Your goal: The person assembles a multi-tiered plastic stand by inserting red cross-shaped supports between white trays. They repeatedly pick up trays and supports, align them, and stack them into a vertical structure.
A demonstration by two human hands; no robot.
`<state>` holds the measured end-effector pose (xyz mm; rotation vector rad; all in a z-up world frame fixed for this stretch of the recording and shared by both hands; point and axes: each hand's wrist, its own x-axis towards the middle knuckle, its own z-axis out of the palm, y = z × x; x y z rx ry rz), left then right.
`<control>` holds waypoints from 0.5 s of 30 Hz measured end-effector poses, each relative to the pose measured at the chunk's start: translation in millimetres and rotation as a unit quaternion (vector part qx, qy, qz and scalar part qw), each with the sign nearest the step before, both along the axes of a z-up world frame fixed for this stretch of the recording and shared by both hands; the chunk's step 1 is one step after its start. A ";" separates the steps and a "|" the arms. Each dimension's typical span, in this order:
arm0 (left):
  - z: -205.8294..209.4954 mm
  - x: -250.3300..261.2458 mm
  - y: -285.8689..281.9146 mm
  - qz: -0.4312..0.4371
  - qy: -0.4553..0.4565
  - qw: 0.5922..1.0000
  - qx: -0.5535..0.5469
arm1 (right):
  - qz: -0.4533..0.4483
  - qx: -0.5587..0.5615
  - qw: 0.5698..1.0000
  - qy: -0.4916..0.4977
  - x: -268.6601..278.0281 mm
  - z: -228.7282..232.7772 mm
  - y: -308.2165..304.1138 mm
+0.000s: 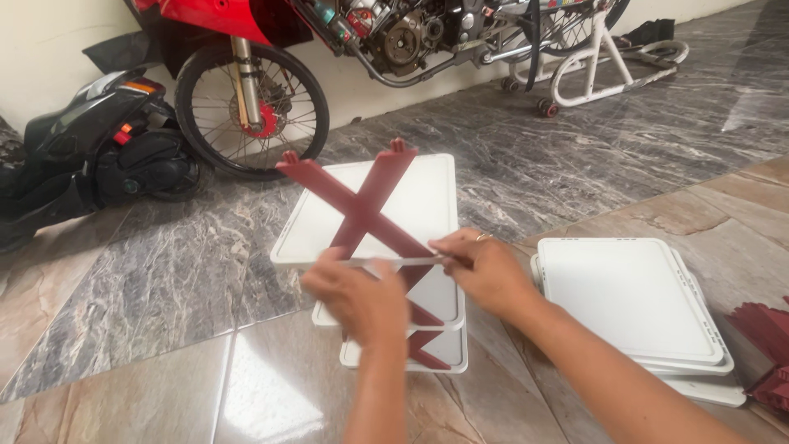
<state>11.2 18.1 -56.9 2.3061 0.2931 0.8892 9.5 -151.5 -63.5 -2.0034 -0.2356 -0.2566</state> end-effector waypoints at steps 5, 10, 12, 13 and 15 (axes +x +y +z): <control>1.8 -6.7 -38.5 -0.075 0.041 0.995 -0.060 | -0.023 -0.022 0.999 -0.008 5.4 -7.2 -5.3; 20.0 -4.1 -37.1 -0.158 0.119 0.931 -0.307 | 0.005 0.020 0.999 -0.026 3.0 -14.5 0.3; 21.4 -4.0 -34.3 -0.147 0.130 0.940 -0.280 | 0.017 0.063 0.998 -0.022 2.7 -15.5 3.7; 20.4 -3.6 -34.4 -0.141 0.135 0.944 -0.266 | 0.003 0.060 0.998 -0.014 2.4 -15.5 4.8; 17.5 1.7 -36.7 -0.124 0.109 0.959 -0.233 | -0.024 0.056 0.998 0.003 -0.8 -16.3 6.3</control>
